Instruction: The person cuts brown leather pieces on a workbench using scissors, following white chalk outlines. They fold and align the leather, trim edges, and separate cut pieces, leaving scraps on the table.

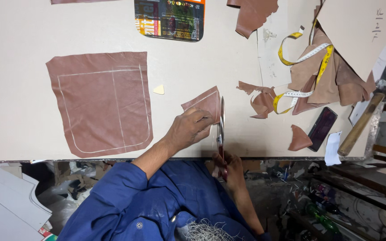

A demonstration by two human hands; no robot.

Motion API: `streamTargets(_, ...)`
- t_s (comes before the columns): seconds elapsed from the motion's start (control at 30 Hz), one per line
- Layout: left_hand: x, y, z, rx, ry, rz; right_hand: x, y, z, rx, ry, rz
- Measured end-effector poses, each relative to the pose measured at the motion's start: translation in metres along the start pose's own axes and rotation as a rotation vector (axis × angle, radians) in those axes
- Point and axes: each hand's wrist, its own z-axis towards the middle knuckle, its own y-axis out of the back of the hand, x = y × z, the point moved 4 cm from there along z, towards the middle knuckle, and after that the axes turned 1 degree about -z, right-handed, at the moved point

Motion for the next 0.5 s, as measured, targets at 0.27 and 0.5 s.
streamTargets(0.27, 0.003, -0.001, -0.002, 0.005, -0.027, 0.033, 0.006, -0.009, 0.002, -0.036, -0.040, -0.141)
streamTargets(0.5, -0.009, 0.013, 0.003, -0.042, -0.076, 0.031, 0.014, 0.002, 0.005, -0.115, -0.132, 0.019)
